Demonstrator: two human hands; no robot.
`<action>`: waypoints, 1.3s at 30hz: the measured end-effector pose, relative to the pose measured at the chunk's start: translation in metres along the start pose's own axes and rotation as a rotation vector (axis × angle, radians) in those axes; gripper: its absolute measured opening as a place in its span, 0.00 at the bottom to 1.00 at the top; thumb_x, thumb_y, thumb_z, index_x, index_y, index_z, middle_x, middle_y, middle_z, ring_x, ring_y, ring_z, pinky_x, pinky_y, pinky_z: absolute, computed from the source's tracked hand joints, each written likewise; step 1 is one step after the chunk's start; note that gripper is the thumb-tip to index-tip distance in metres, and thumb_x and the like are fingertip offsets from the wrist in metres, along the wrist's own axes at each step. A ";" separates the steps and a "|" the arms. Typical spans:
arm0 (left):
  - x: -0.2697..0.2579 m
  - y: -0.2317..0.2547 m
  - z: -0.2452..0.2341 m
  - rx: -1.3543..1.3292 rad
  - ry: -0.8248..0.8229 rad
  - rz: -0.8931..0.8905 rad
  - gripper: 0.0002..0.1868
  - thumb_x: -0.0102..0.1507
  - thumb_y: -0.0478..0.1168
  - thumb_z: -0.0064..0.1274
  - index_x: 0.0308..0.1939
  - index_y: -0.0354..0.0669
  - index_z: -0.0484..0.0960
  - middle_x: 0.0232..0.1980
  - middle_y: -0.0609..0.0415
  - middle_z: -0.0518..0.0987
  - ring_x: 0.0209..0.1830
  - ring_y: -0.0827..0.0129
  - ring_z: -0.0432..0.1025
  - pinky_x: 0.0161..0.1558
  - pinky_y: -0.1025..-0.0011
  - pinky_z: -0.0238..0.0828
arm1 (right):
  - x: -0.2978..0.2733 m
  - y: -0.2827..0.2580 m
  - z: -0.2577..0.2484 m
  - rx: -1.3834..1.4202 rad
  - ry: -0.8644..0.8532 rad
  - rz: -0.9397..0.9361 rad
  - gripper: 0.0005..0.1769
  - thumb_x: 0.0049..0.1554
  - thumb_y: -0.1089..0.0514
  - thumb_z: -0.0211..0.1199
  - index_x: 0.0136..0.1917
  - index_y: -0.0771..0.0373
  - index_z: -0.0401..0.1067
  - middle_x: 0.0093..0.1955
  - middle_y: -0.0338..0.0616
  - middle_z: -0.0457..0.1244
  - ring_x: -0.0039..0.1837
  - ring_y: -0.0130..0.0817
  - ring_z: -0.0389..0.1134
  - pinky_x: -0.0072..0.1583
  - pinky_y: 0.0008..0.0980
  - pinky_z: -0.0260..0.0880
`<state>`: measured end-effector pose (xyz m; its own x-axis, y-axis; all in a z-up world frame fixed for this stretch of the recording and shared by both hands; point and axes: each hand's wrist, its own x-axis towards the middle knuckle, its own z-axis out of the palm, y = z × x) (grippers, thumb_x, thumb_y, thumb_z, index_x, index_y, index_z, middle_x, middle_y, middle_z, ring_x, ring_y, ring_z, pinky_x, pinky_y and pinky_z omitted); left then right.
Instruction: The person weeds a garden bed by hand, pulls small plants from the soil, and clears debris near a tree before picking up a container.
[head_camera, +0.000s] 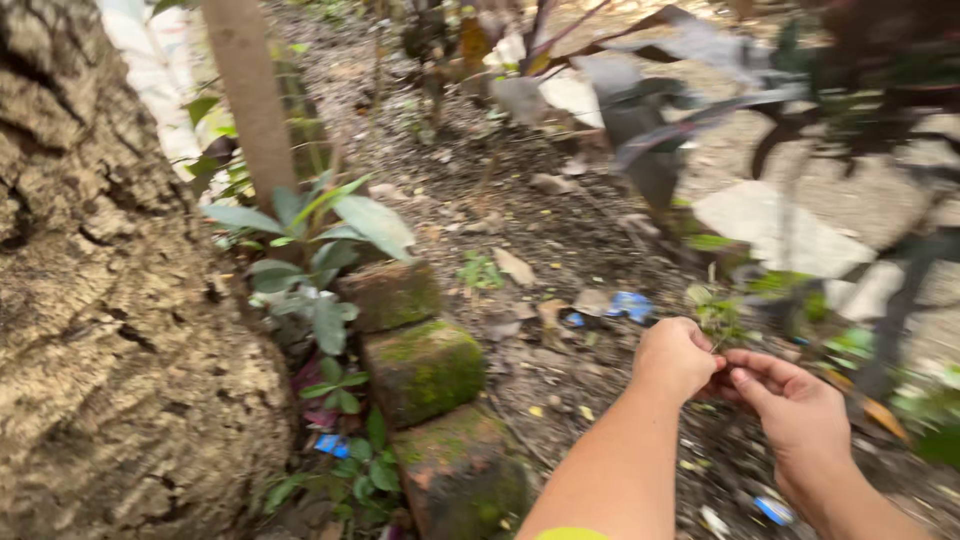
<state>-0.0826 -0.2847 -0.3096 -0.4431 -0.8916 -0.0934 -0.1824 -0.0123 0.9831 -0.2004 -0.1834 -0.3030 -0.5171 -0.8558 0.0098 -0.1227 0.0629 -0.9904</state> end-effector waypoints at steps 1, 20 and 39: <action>-0.008 0.005 0.008 0.092 -0.007 0.053 0.10 0.54 0.39 0.64 0.38 0.42 0.83 0.41 0.41 0.84 0.40 0.51 0.81 0.42 0.56 0.79 | -0.010 -0.001 -0.011 -0.004 0.013 -0.004 0.16 0.61 0.67 0.58 0.61 0.74 0.73 0.53 0.50 0.71 0.52 0.37 0.72 0.58 0.33 0.71; -0.110 0.090 0.093 0.651 -0.259 0.182 0.18 0.44 0.37 0.66 0.40 0.45 0.88 0.43 0.42 0.86 0.44 0.48 0.82 0.47 0.57 0.78 | -0.123 -0.034 -0.139 0.520 -0.133 0.053 0.22 0.56 0.57 0.63 0.60 0.72 0.71 0.50 0.52 0.72 0.50 0.45 0.75 0.53 0.46 0.77; -0.262 0.162 0.002 0.524 0.159 -0.010 0.03 0.60 0.33 0.58 0.33 0.42 0.87 0.30 0.52 0.85 0.27 0.69 0.81 0.35 0.69 0.78 | -0.127 -0.067 -0.049 0.710 -0.289 0.045 0.13 0.57 0.65 0.67 0.56 0.59 0.73 0.49 0.43 0.68 0.46 0.33 0.69 0.43 0.29 0.70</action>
<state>0.0019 -0.0520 -0.1258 -0.3088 -0.9504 -0.0374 -0.6169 0.1702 0.7684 -0.1682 -0.0534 -0.2306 -0.2550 -0.9665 0.0277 0.5174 -0.1606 -0.8405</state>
